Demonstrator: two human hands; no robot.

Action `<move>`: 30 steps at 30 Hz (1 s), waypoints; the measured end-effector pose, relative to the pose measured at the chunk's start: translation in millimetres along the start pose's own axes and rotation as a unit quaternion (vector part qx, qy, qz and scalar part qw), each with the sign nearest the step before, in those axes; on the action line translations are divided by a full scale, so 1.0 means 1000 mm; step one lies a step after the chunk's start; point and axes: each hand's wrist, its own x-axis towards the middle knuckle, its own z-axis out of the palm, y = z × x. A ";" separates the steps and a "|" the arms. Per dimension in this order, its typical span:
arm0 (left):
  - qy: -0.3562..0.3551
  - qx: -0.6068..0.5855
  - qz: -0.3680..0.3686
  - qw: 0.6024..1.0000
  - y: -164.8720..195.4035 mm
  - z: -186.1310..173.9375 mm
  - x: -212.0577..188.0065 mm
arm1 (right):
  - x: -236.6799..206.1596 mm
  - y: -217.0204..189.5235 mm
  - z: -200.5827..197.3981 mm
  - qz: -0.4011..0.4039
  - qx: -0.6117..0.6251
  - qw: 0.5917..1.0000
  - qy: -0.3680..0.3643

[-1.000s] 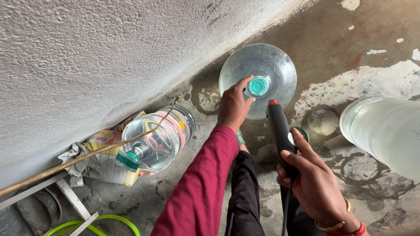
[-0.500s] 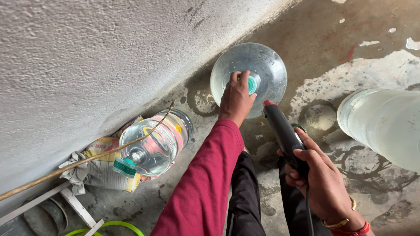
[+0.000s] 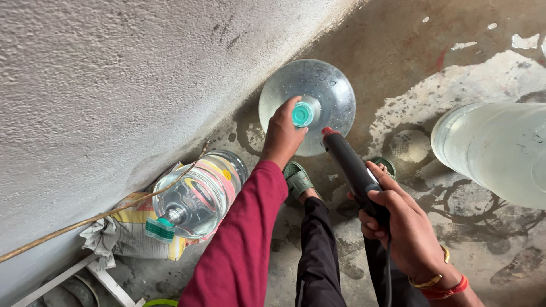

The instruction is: The person moves several large plastic water bottles on a concrete floor, then uses a heat gun to apply heat around the caps of two bottles. The person plugs in the heat gun, positions it near the bottle necks, and rotates the bottles while heating the caps.

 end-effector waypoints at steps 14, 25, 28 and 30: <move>0.072 -0.333 -0.175 0.924 0.006 0.021 -0.022 | 0.003 0.005 -0.005 0.012 0.017 1.000 -0.017; 0.096 -0.442 -0.328 0.829 0.002 0.015 -0.025 | 0.003 0.013 -0.008 -0.020 0.013 0.999 -0.048; 0.089 -0.446 -0.332 0.826 0.000 0.014 -0.024 | 0.007 0.018 -0.011 0.000 0.018 0.999 -0.040; 0.083 -0.444 -0.335 0.827 -0.002 0.013 -0.024 | 0.010 0.021 -0.013 -0.008 0.023 0.998 -0.050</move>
